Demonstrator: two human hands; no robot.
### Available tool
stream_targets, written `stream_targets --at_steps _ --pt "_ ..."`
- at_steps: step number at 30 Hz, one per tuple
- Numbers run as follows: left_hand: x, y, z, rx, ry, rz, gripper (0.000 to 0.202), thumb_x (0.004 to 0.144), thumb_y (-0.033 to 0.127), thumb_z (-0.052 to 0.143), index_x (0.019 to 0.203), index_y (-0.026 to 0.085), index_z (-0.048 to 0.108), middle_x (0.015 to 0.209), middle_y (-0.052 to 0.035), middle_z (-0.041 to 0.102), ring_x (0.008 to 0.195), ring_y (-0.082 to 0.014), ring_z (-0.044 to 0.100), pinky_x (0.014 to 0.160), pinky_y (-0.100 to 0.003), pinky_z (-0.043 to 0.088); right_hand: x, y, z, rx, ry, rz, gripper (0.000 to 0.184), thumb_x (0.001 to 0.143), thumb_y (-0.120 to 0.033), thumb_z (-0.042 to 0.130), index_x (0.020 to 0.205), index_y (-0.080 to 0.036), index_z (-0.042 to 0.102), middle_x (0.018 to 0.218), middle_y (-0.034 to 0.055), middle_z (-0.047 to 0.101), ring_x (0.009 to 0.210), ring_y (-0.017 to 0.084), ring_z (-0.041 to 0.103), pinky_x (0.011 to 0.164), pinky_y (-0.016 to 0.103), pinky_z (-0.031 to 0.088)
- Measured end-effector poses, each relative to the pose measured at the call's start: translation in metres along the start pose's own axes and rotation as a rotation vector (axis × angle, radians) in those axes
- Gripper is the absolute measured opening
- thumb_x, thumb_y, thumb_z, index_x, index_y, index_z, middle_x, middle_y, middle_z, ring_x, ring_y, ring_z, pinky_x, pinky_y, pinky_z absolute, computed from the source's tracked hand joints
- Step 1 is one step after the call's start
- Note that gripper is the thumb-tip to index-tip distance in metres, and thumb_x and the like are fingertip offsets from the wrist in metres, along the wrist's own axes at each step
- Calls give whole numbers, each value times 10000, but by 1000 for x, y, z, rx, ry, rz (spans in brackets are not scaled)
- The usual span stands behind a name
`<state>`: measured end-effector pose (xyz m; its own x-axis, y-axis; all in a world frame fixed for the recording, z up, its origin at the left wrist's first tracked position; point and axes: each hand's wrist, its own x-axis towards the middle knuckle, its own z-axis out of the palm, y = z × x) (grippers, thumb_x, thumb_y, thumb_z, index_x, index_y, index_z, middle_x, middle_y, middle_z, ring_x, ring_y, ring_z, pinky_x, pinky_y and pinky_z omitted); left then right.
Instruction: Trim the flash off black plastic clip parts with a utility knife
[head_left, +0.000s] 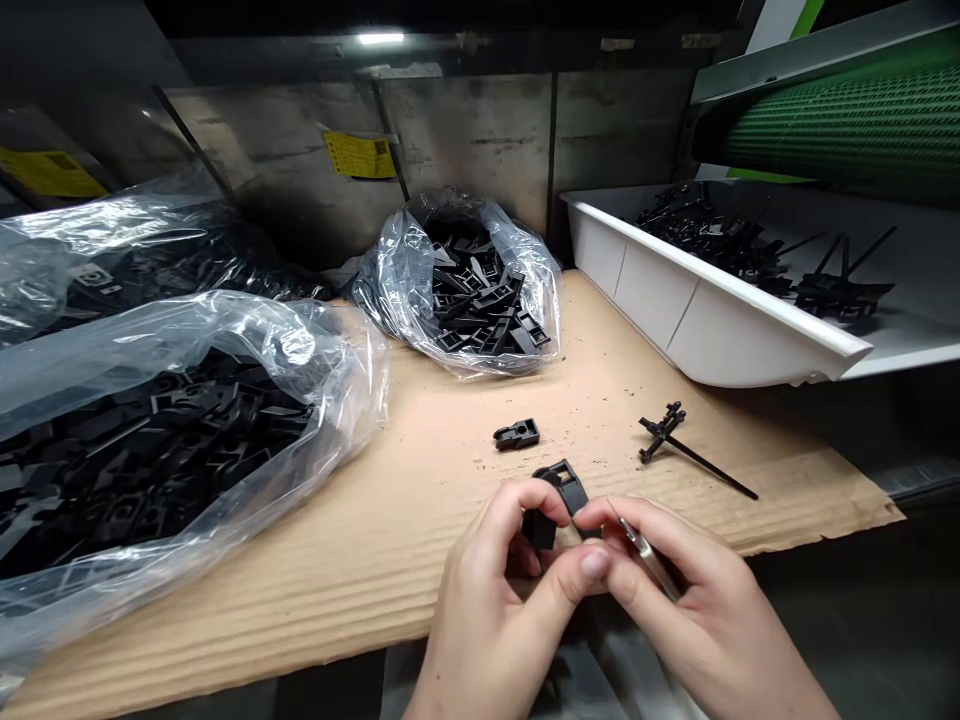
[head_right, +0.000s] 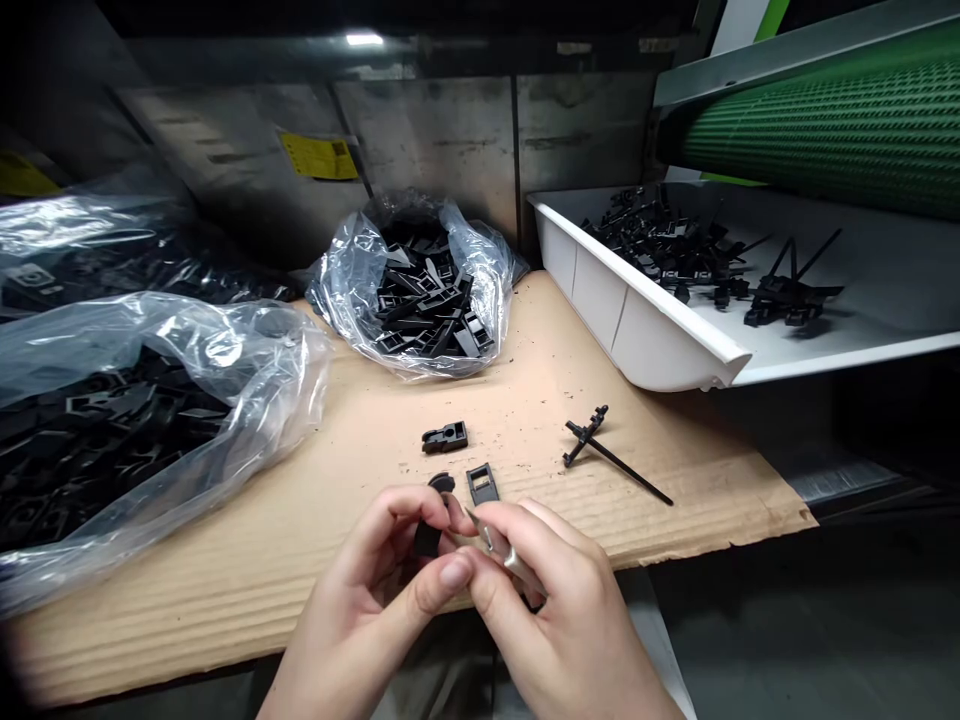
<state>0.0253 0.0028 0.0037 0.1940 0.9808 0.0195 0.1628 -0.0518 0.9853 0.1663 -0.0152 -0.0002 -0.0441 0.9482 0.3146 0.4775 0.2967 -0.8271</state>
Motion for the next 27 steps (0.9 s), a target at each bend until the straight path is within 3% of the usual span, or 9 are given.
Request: stream_targets --at_steps 6,8,11,16,21,25,27 --pt "0 -1 0 51 11 31 242 741 431 647 809 220 549 776 -5 592 716 -185 562 623 -266 445 -6 -5 -3 219 41 212 121 786 -291 583 852 -273 683 777 -40 705 660 95 645 559 114 485" --pt "0 -2 0 65 20 37 230 759 429 627 813 221 545 801 -10 592 749 -194 568 632 -268 445 -7 -9 -5 321 4 296 130 780 -287 575 809 -271 700 771 -36 700 684 96 635 600 120 484" --pt "0 -2 0 89 14 41 222 775 426 610 819 220 540 808 -10 592 756 -195 570 633 -268 442 -7 -12 -6 356 -63 348 121 735 -292 607 755 -249 719 646 -30 648 583 100 585 529 150 464" --pt "-2 -1 1 141 1 76 203 780 398 617 838 212 558 800 -4 594 724 -174 556 625 -248 427 -5 -12 -4 272 64 260 103 709 -253 632 635 -217 694 569 -34 645 511 97 550 489 171 432" --pt "-3 1 -2 168 -12 86 151 800 354 603 845 213 575 804 -7 602 709 -169 551 627 -247 424 -4 -11 -3 188 32 182 144 750 -266 613 651 -208 700 578 -26 665 519 112 589 495 183 459" --pt "-4 -2 -5 25 -65 86 131 825 337 579 841 207 588 809 -16 606 698 -161 560 636 -245 436 -7 -4 -15 35 -65 37 145 827 -275 542 772 -224 666 688 -25 679 625 120 652 515 146 500" --pt "-6 -4 -7 -131 -91 78 110 864 308 531 849 214 587 820 -11 608 635 -129 557 610 -227 442 -10 3 -23 -171 -58 -77 185 864 -294 494 963 -224 633 832 6 692 762 139 681 589 144 539"
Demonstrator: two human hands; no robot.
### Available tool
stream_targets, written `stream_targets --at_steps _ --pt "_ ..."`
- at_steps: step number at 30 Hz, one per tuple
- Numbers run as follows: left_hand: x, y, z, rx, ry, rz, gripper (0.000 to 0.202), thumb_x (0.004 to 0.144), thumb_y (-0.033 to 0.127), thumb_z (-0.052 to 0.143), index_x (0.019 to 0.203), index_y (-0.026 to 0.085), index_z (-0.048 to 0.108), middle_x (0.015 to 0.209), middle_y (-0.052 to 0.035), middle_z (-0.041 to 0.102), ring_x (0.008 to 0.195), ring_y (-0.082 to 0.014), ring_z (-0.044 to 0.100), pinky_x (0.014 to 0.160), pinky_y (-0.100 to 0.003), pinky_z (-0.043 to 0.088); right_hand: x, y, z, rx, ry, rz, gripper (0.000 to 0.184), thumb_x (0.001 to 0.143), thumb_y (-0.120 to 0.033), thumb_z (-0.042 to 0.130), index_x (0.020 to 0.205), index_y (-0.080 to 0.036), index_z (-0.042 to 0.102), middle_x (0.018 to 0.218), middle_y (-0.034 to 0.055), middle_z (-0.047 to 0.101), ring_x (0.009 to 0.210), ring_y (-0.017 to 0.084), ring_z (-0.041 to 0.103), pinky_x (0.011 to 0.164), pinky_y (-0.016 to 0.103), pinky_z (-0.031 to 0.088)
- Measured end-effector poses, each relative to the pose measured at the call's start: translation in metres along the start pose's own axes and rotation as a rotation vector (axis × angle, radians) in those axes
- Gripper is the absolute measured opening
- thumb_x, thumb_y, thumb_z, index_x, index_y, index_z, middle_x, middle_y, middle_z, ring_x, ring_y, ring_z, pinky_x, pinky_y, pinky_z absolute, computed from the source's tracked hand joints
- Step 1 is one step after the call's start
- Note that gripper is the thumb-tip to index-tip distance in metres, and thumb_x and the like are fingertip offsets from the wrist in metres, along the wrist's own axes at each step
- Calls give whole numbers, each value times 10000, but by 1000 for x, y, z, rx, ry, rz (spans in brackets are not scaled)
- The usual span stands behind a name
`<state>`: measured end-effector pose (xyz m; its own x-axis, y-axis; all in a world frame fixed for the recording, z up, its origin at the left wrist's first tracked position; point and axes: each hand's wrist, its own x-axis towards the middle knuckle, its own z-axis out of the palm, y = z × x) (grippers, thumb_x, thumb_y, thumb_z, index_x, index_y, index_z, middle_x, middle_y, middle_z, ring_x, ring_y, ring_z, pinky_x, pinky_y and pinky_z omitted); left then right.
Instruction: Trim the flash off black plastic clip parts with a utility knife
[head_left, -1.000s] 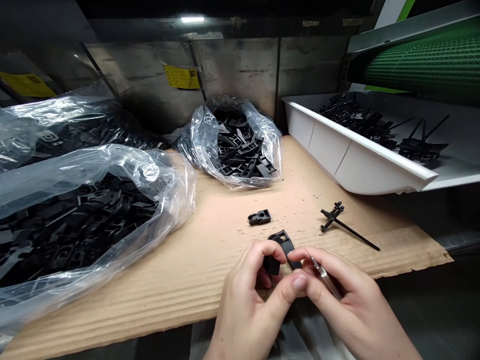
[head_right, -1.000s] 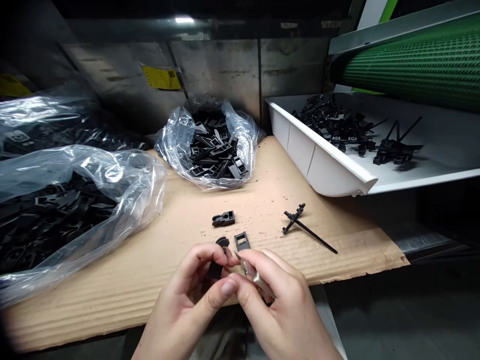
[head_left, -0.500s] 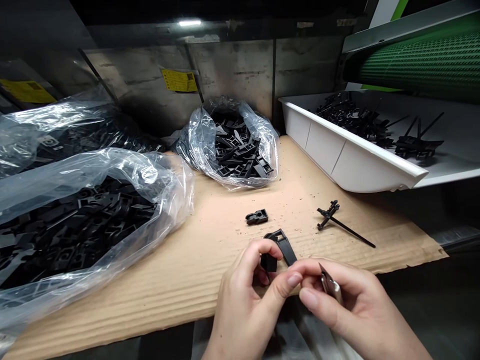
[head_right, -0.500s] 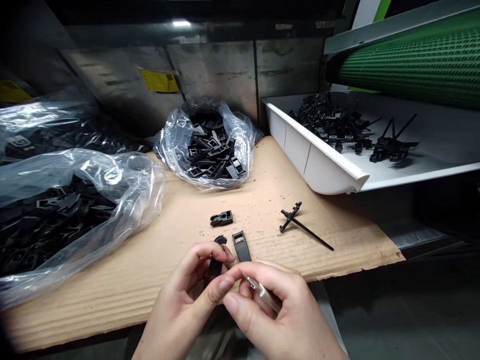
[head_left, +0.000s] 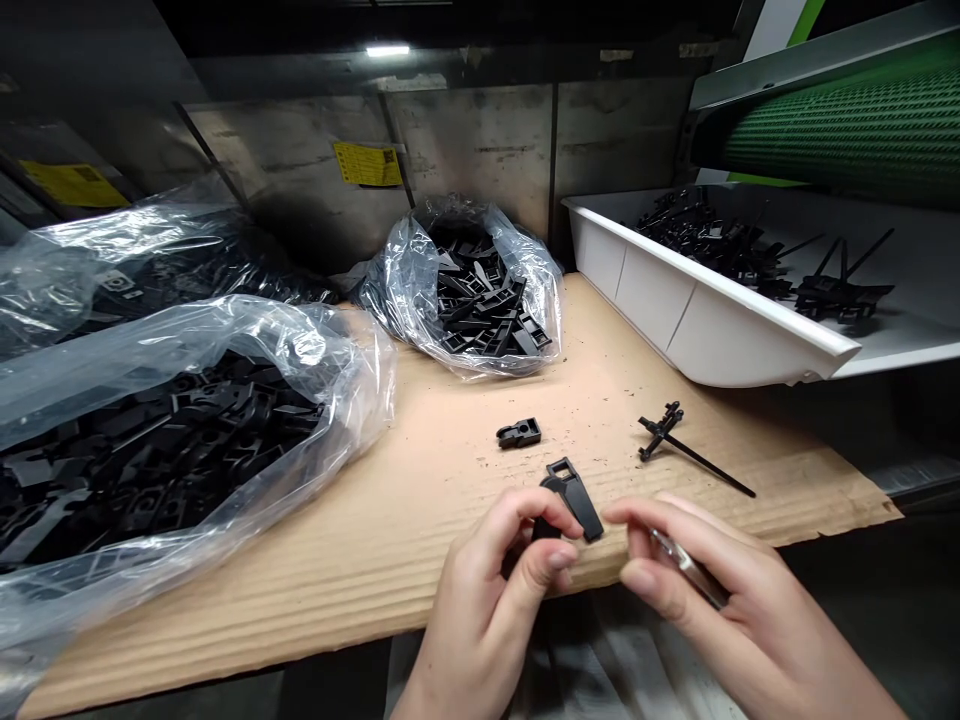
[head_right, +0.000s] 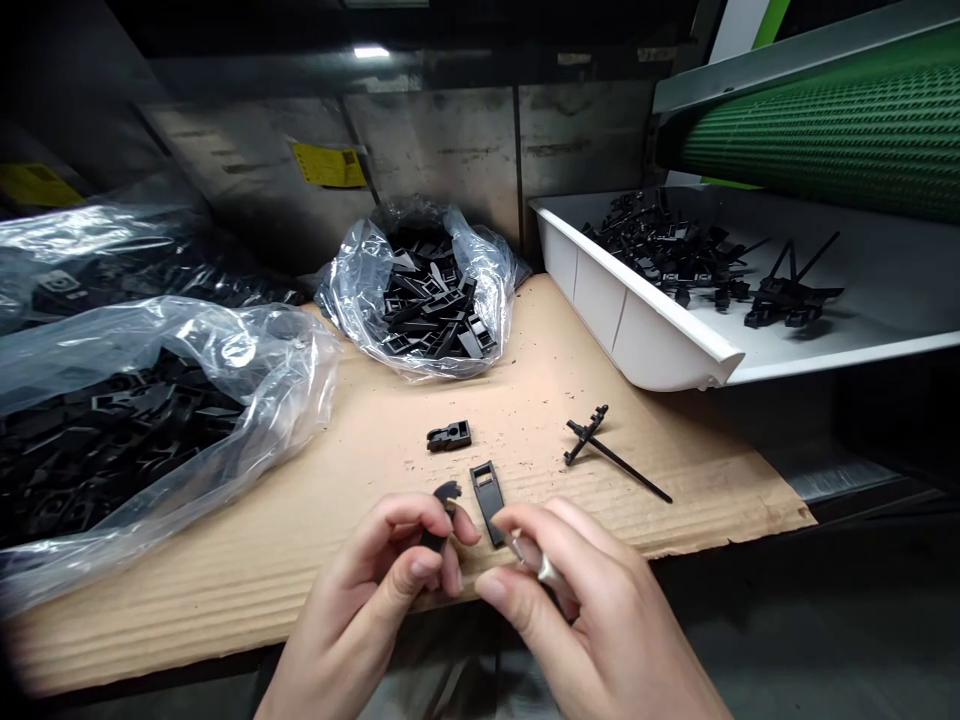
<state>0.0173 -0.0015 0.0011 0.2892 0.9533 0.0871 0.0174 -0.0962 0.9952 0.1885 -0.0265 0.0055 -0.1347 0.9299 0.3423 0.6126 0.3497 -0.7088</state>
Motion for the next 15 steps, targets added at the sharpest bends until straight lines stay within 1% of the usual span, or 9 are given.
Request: stream_targets --at_steps 1,2,3,5,7,9,10,13,15 --pt "-1 -1 0 -81 4 -7 92 876 283 517 910 229 584 832 -6 615 605 -112 553 603 -217 446 -2 4 -3 -134 21 -46 256 877 -312 474 1080 -211 594 925 32 692 835 156 682 632 160 553" --pt "-2 -1 0 -152 19 -26 138 876 255 520 1007 255 564 848 0 625 587 -99 552 602 -207 452 -5 8 -4 -265 43 -84 334 887 -328 457 1181 -193 540 1011 61 682 889 173 677 660 178 561" --pt "-2 -1 0 -209 40 -56 246 868 229 535 1108 285 524 861 5 637 587 -94 555 607 -201 460 -7 11 -5 -368 56 -117 388 897 -331 437 1248 -173 491 1080 85 665 920 184 672 668 189 566" --pt "-2 1 0 -267 62 -122 364 839 195 575 1178 304 499 867 7 658 622 -103 569 641 -205 477 -10 13 -4 -450 46 -162 383 919 -288 383 1266 -157 478 1113 101 659 916 189 677 626 181 571" --pt "0 3 -1 -221 60 -135 239 809 182 608 1033 263 622 863 -3 667 702 -131 589 699 -222 480 -11 12 -2 -404 52 -199 320 920 -248 371 1179 -176 546 1040 80 693 886 187 685 610 177 571" --pt "2 5 -3 -112 46 -74 119 791 171 621 866 226 696 883 -18 665 791 -165 596 764 -241 465 -10 9 1 -302 85 -230 251 902 -215 417 1087 -195 586 952 59 714 864 187 687 645 192 569" --pt "2 6 -4 -60 43 -40 116 790 165 619 838 222 709 893 -22 662 831 -182 597 792 -251 457 -9 7 2 -254 99 -249 223 888 -197 445 1059 -196 589 910 53 715 852 187 687 662 199 565" --pt "4 5 -7 13 33 26 157 810 158 597 876 240 713 929 -27 658 911 -210 591 829 -266 445 -5 2 3 -152 68 -293 208 871 -118 450 1028 -189 567 816 32 694 772 153 683 661 187 544" --pt "4 3 -9 34 16 69 180 825 154 582 914 253 703 951 -23 657 943 -205 582 825 -246 442 -3 1 2 -127 46 -307 232 867 -86 434 1050 -186 538 797 16 684 707 125 676 650 169 533"
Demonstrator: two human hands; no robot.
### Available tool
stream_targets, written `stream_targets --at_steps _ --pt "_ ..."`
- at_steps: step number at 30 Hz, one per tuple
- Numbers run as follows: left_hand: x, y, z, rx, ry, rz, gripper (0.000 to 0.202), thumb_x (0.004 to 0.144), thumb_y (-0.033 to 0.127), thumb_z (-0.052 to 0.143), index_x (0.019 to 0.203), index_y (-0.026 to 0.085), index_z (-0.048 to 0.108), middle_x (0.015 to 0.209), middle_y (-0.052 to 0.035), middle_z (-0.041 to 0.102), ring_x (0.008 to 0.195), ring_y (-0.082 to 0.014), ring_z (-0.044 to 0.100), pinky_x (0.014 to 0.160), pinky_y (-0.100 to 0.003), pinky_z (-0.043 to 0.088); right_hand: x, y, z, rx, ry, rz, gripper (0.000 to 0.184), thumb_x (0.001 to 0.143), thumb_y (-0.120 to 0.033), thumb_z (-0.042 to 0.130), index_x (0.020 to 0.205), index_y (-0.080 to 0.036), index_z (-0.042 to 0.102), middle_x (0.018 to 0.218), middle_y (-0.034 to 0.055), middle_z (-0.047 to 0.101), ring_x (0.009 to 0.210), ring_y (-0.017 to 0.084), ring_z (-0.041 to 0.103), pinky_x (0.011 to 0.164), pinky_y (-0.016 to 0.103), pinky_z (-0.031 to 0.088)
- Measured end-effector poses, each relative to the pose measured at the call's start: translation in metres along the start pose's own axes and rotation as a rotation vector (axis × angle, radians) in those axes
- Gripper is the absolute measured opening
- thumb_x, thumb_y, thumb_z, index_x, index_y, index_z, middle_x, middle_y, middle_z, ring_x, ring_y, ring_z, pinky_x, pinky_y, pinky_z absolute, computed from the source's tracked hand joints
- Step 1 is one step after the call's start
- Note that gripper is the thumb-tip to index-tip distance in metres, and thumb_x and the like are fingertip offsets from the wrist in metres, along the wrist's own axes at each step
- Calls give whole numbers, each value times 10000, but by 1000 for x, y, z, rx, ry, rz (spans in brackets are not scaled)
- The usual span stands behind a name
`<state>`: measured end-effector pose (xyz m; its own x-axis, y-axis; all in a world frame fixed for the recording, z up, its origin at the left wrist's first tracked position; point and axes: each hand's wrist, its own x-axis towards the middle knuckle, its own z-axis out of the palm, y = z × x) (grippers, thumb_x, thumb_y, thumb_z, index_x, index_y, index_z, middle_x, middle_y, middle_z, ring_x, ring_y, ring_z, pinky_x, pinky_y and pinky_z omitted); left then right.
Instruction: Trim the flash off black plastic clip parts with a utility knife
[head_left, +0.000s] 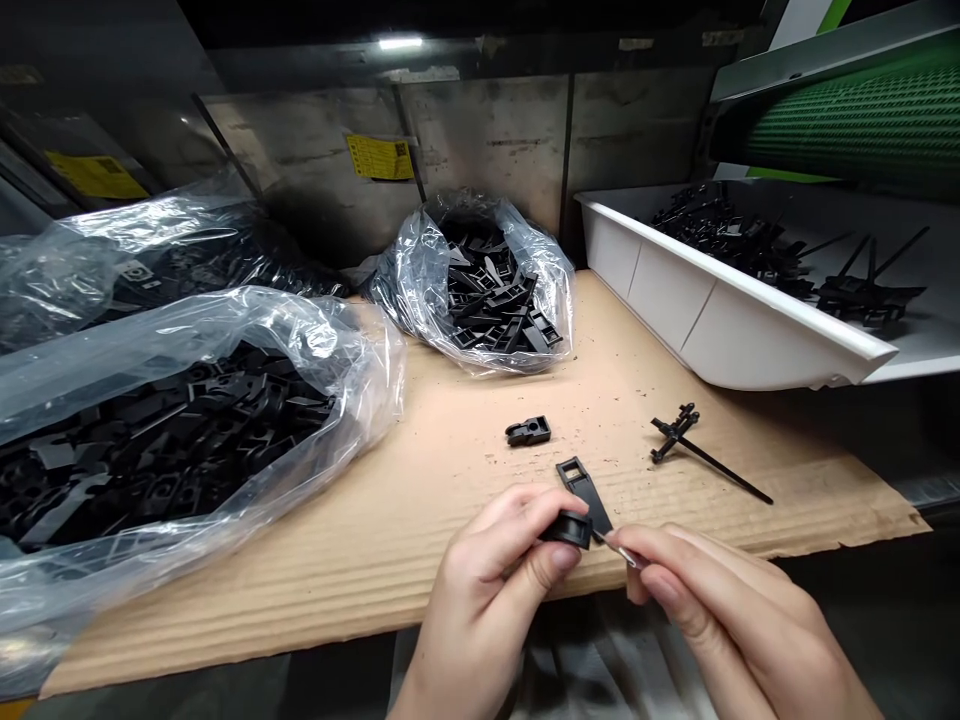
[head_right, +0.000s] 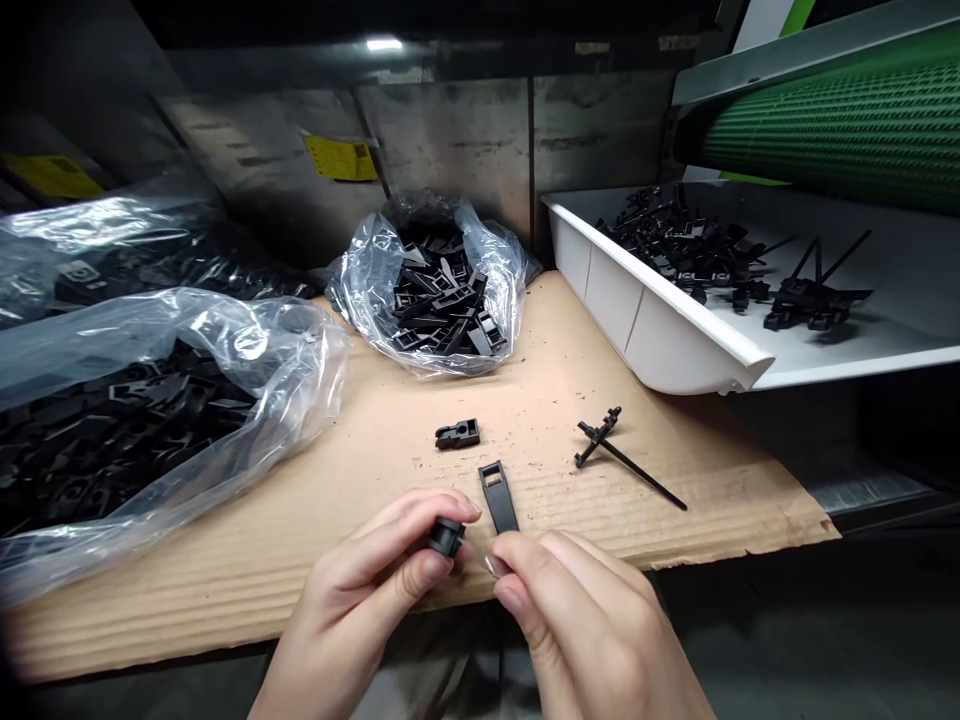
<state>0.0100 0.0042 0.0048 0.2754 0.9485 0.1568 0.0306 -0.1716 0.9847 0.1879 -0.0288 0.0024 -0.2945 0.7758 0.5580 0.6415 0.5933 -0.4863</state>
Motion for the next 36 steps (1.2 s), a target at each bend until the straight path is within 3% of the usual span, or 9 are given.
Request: stream_targets --at_steps 5,11,19,24,27,30,32,36 --pt "-1 -2 0 43 -23 66 189 824 125 581 905 254 695 892 -3 642 876 -162 585 762 -180 431 2 2 -1 -78 16 -85 295 847 -42 415 1099 -180 480 808 28 696 631 124 672 617 180 534" --pt "-1 3 4 9 -29 50 189 825 109 567 857 243 696 843 1 627 811 -149 589 728 -175 426 -1 6 5 -225 35 -149 256 850 -64 450 1088 -151 489 802 79 700 707 195 689 597 248 533" --pt "-2 3 3 9 -14 31 152 820 119 569 833 211 689 838 -22 629 801 -173 594 717 -204 436 0 4 6 -209 66 -124 268 818 -59 496 1060 -164 543 790 58 712 677 196 694 588 253 539" --pt "-1 1 4 10 -16 33 156 822 117 574 835 223 687 837 -5 623 805 -154 590 719 -182 433 0 4 7 -236 55 -138 282 836 -55 466 1090 -172 505 795 70 698 712 198 684 605 257 527" --pt "0 -1 2 2 -30 56 197 827 97 569 860 247 692 845 12 620 813 -136 584 732 -162 428 2 3 6 -149 34 -83 250 841 -43 450 1037 -185 514 728 31 664 642 158 660 575 226 505" --pt "-1 -3 -1 9 -56 89 238 832 91 568 921 275 690 888 15 625 859 -138 579 767 -163 425 9 0 4 87 -97 76 163 869 -91 426 820 -214 521 614 -41 580 516 87 592 505 168 455" --pt "-3 -4 -2 11 -69 101 233 836 102 571 936 275 690 899 5 626 877 -150 578 777 -178 430 13 -2 2 203 -184 171 225 889 -138 409 687 -219 466 550 -67 509 462 61 534 462 154 409" --pt "-4 -4 -2 -2 -87 95 209 842 112 565 918 259 691 903 -10 620 865 -167 586 766 -206 445 14 -5 -1 241 -280 236 275 904 -181 391 631 -215 405 529 -71 454 453 59 488 453 157 374"
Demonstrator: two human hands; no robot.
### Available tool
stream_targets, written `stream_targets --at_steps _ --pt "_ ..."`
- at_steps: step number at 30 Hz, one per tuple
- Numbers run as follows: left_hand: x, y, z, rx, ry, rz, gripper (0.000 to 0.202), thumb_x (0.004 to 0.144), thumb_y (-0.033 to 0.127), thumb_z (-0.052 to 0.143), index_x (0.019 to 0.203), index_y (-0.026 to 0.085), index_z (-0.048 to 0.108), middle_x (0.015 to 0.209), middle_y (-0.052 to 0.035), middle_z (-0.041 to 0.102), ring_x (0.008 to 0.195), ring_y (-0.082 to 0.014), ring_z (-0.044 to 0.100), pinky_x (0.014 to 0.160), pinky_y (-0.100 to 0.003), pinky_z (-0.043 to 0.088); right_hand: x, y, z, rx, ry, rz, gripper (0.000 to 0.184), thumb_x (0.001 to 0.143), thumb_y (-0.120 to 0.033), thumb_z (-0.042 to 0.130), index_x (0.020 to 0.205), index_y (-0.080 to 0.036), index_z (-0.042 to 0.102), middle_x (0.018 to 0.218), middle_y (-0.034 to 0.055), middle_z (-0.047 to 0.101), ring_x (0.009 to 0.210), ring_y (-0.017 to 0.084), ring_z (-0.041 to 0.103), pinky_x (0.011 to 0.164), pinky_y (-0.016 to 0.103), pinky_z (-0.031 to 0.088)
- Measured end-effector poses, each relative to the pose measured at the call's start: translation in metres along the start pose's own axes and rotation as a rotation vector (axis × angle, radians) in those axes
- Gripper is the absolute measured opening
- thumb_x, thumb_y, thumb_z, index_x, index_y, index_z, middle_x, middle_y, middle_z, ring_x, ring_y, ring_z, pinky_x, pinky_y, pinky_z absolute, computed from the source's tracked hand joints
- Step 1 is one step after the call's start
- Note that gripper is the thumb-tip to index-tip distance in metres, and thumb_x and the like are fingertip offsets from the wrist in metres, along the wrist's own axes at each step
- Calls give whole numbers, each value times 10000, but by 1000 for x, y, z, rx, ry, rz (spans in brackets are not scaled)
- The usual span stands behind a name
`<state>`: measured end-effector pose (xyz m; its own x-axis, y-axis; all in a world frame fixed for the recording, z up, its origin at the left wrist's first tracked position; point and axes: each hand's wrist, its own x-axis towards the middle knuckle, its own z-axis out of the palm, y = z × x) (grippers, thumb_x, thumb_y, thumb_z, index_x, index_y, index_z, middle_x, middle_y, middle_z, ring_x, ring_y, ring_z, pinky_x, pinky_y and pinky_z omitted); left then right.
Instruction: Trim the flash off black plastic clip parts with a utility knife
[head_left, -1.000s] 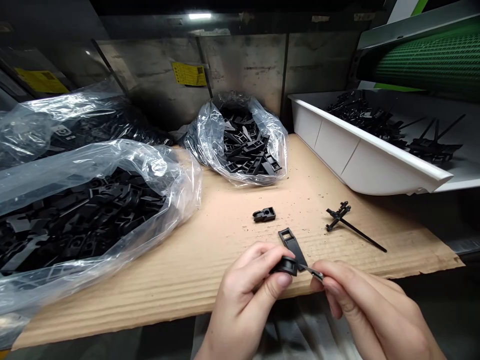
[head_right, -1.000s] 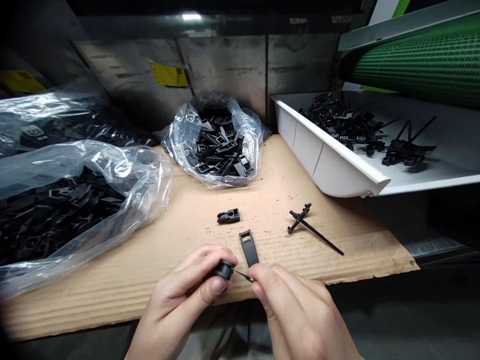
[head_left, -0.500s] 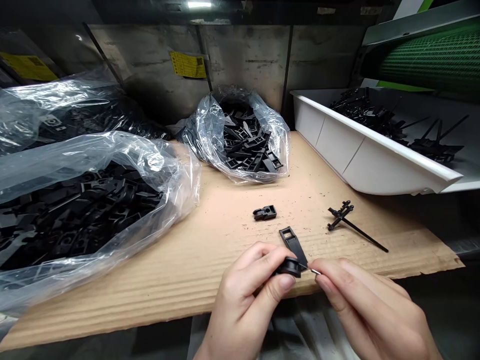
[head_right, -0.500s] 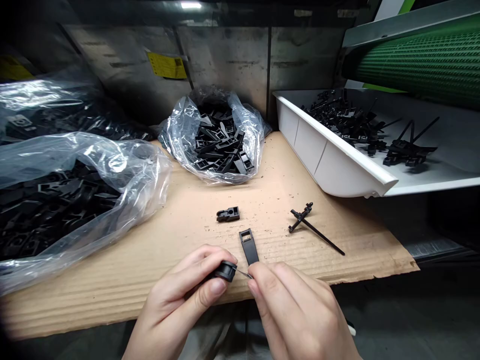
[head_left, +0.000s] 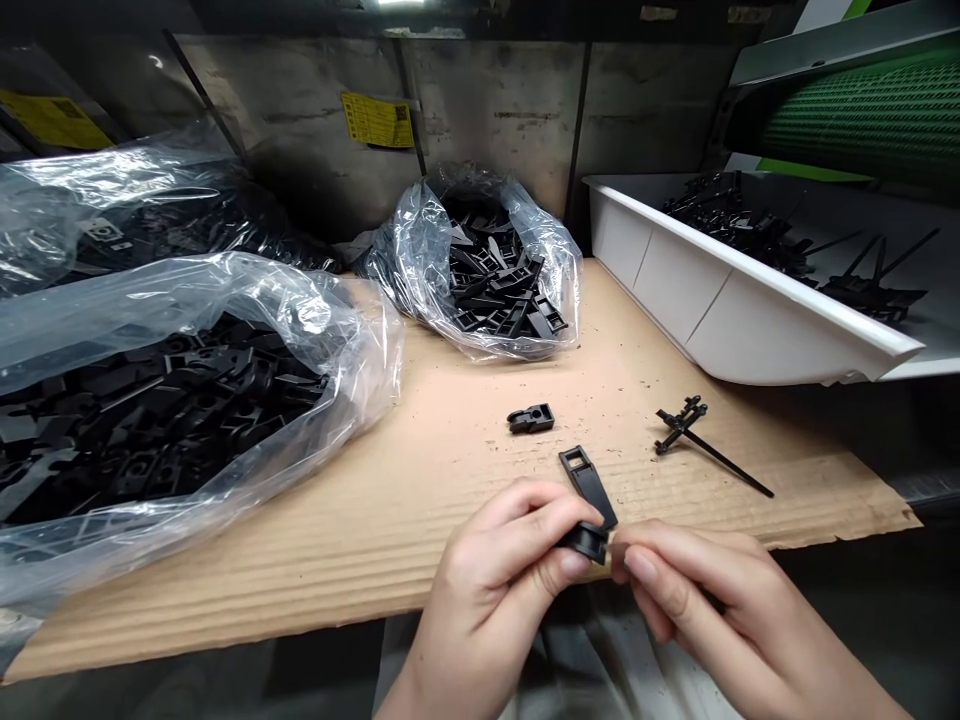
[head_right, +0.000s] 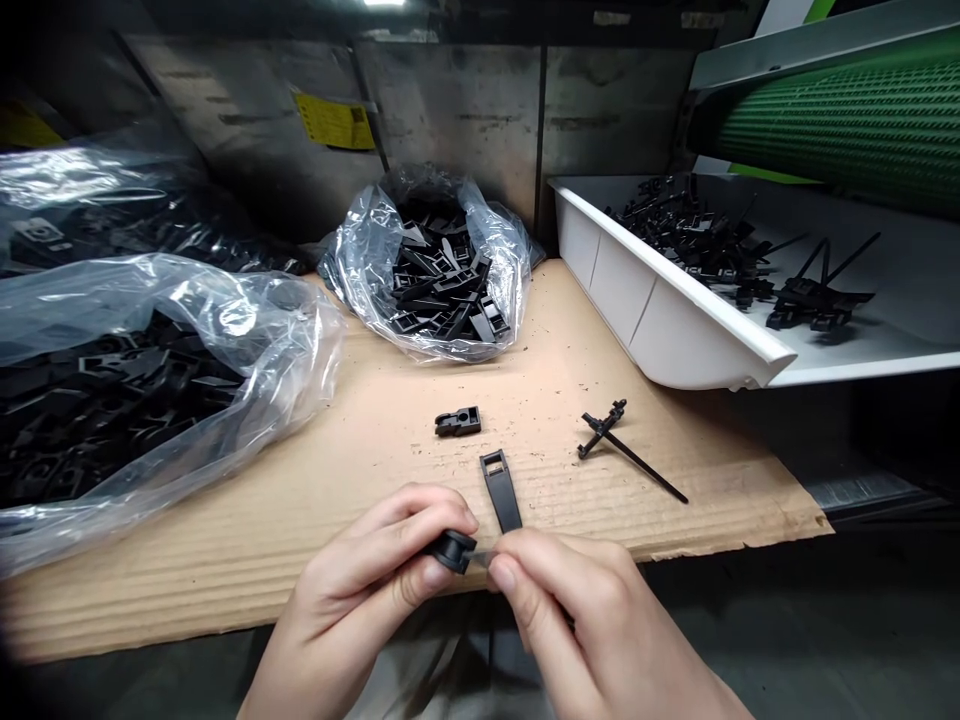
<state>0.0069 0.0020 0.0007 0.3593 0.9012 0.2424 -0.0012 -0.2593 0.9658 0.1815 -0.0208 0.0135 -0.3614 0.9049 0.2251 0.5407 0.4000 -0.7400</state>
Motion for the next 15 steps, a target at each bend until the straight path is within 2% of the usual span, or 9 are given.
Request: stream_targets --at_steps 3,9,15 --pt "1 1 0 8 -31 10 228 854 104 544 941 270 676 929 -3 608 880 -159 583 781 -204 443 -4 1 1 5 -2 0 264 900 -158 391 644 -213 422 551 -64 472 476 66 504 469 162 382" --pt "1 -2 0 30 -48 71 242 869 88 519 973 262 652 942 -6 596 910 -152 572 803 -199 437 -6 7 3 -13 99 -100 181 882 -113 418 743 -205 488 605 -54 520 518 69 541 510 162 411" --pt "1 -5 0 39 -54 116 256 868 74 518 994 260 642 961 -2 583 902 -140 569 795 -195 445 -4 4 2 13 3 -33 218 895 -131 406 702 -205 474 588 -61 489 526 59 509 514 149 378"
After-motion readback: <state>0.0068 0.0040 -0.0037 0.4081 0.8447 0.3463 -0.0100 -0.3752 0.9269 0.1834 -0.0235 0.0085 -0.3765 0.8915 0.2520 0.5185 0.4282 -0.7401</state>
